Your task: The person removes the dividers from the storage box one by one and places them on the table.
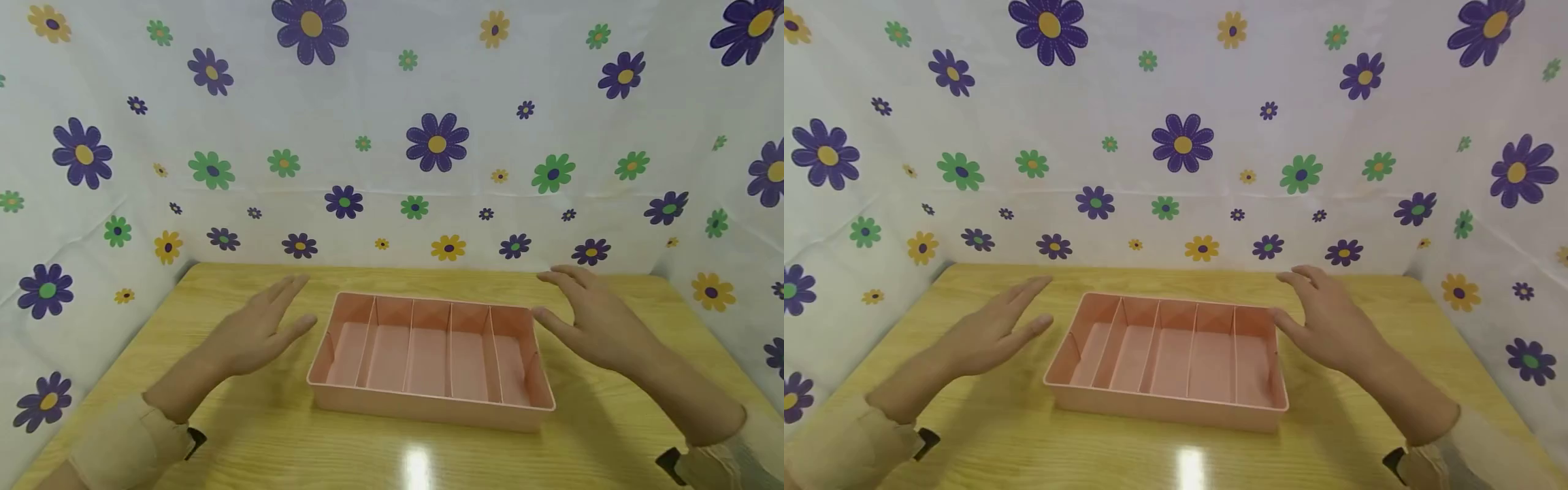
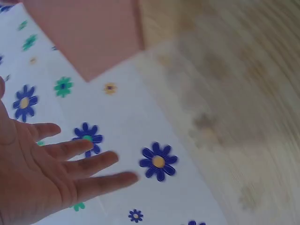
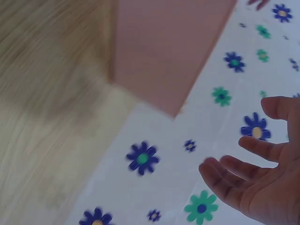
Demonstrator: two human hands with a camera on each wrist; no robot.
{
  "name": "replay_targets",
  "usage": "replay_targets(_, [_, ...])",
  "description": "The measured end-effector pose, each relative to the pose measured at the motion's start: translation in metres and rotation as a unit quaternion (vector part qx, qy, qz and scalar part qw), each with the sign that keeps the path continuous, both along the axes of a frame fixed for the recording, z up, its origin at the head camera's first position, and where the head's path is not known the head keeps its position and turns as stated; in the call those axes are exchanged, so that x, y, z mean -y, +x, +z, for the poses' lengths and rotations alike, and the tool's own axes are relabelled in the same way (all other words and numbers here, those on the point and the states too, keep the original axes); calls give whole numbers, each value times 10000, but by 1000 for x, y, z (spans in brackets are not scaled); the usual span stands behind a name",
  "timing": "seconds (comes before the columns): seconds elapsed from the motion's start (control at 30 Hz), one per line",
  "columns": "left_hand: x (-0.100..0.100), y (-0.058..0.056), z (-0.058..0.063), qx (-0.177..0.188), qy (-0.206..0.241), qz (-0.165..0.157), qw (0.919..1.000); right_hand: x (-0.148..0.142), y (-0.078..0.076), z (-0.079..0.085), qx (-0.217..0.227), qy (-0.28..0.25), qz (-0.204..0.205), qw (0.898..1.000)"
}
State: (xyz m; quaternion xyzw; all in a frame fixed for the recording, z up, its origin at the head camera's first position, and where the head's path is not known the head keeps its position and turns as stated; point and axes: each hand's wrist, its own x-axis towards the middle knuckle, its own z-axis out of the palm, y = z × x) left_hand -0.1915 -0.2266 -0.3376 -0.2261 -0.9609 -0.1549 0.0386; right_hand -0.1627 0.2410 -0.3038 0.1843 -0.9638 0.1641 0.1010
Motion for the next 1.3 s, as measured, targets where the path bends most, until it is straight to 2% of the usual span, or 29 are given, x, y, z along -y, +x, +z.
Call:
replay_targets(0.07, [-8,2,3,286,559,-85,9980,12,2,1,76,-253,33,9996])
replay_targets(0.17, [-15,6,6,637,1297,-116,9894,26,4,1,373,-677,103,9970])
replay_targets(0.27, [-20,13,8,1232,1923,8,9736,34,5,-3,721,-1020,151,9921])
replay_targets(0.33, [-23,17,8,1694,2278,93,9588,38,5,-6,928,-1158,156,9888])
replay_targets(0.4, [-26,20,7,2207,2665,214,9380,41,6,-10,1167,-1277,90,9849])
replay_targets(0.53, [-31,23,5,2819,3236,340,9026,47,7,-17,1494,-1364,52,9793])
replay_targets(0.6, [-32,23,4,3030,3428,373,8884,50,8,-19,1598,-1303,93,9785])
replay_targets(0.67, [-33,22,4,3185,3542,334,8786,52,9,-21,1577,-1167,167,9804])
replay_targets(0.77, [-35,18,4,3338,3609,278,8704,55,10,-22,1543,-949,245,9832])
replay_targets(0.93, [-39,13,0,3403,3590,230,8688,58,7,-30,1561,-755,306,9844])
replay_targets(1.13, [-39,9,-10,3554,3636,-99,8610,60,3,-41,1563,-814,481,9832])
replay_targets(1.3, [-40,10,-16,3707,3564,-206,8574,60,3,-50,1439,-734,521,9855])
